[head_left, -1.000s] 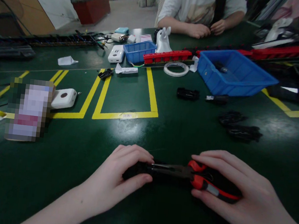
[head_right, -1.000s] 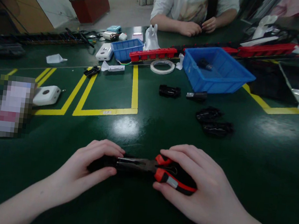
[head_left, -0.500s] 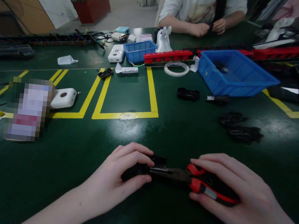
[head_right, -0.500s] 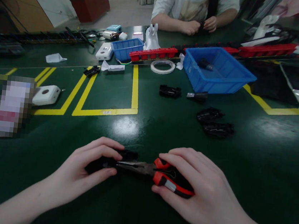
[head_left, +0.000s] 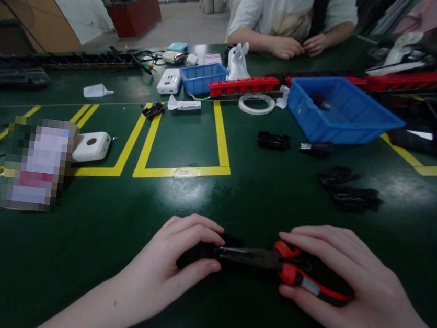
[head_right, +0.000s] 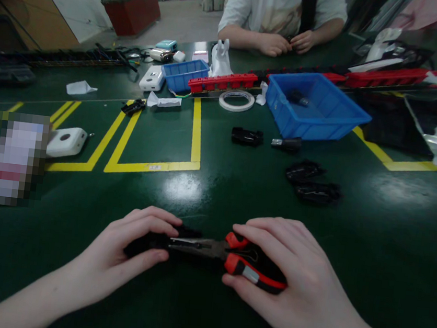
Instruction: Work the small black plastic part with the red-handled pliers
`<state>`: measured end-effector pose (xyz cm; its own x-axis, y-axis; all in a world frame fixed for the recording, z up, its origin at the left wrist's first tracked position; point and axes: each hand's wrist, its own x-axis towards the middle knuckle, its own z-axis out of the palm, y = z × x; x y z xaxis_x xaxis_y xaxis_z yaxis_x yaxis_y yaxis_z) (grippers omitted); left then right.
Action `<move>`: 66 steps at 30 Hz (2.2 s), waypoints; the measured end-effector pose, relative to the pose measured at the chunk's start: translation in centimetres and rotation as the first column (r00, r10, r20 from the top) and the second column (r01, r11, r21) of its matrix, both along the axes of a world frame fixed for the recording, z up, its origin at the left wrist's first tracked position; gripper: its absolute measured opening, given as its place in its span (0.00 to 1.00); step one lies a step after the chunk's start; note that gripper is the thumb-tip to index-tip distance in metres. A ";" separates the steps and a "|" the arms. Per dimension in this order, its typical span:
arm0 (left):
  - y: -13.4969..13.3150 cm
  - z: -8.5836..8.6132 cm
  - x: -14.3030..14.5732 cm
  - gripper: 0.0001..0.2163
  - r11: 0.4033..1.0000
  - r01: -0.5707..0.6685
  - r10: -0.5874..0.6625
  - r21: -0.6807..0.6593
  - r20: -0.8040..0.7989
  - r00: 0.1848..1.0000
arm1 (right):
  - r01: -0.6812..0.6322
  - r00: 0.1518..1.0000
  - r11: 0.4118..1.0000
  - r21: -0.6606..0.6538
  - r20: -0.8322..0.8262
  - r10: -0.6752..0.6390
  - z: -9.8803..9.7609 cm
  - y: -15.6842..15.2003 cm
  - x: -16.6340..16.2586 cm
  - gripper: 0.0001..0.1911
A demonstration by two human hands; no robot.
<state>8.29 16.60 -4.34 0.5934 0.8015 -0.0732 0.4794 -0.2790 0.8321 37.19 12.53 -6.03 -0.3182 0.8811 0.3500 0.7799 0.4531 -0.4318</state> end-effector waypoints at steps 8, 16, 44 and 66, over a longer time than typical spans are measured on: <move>-0.1 0.1 0.0 0.09 1.000 -0.012 0.012 -0.017 0.011 1.000 | -0.046 0.997 0.996 0.074 0.070 0.041 0.1 0.8 0.4 0.26; -0.1 0.0 -0.1 0.10 1.000 -0.012 0.013 -0.028 0.023 1.000 | -0.047 0.996 0.996 0.072 0.083 0.041 0.2 0.8 0.3 0.23; -0.1 0.2 -0.1 0.10 1.000 -0.006 0.005 0.010 0.036 0.999 | -0.038 0.996 0.999 0.020 0.078 0.036 0.4 0.7 0.1 0.22; -0.3 -0.3 -0.1 0.09 0.991 -0.002 -0.004 0.136 0.044 0.999 | -0.033 0.997 0.999 0.018 0.076 0.032 0.5 0.6 0.0 0.21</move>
